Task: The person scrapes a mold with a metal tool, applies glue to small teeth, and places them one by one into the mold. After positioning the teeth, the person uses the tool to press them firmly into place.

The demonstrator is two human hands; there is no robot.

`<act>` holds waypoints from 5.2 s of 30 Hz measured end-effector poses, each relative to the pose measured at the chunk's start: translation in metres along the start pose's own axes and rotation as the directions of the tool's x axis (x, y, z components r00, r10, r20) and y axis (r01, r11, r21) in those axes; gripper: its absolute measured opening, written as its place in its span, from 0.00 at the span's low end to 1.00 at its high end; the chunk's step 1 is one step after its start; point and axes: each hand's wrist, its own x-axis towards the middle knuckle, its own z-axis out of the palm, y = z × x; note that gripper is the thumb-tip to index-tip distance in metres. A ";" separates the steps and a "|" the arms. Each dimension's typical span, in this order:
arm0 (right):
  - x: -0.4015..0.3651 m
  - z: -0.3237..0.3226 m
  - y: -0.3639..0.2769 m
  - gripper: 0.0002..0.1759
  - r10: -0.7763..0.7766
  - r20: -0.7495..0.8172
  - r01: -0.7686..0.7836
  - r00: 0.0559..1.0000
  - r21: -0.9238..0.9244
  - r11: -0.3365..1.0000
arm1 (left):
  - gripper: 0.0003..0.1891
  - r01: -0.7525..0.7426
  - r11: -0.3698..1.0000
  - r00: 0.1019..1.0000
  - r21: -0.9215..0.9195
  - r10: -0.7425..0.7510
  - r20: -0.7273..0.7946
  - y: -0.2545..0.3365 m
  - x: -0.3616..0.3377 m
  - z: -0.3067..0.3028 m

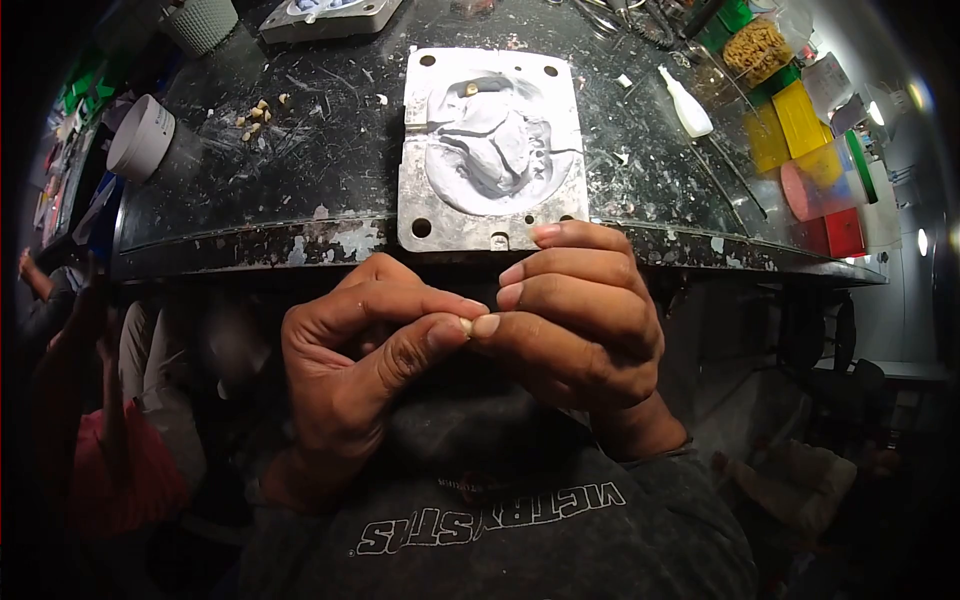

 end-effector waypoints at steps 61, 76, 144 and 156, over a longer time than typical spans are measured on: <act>0.012 0.010 -0.020 0.17 0.328 -0.129 -0.282 0.936 0.282 0.917 | 0.07 -0.042 0.951 0.993 -0.306 0.005 -0.119 -0.016 -0.008 0.005; -0.032 -0.029 -0.012 0.17 0.031 0.088 -0.016 0.996 -0.162 0.987 | 0.14 0.050 0.990 0.992 0.133 -0.065 0.107 -0.029 -0.020 0.015; -0.045 -0.024 -0.006 0.16 -0.003 -0.068 -0.017 0.998 -0.294 0.956 | 0.13 0.228 0.893 0.968 -0.388 -0.166 0.186 -0.050 -0.011 0.024; -0.042 -0.047 -0.007 0.16 0.119 0.100 -0.080 0.988 -0.326 0.942 | 0.16 0.284 0.924 0.954 -0.256 -0.247 0.170 -0.054 -0.014 0.023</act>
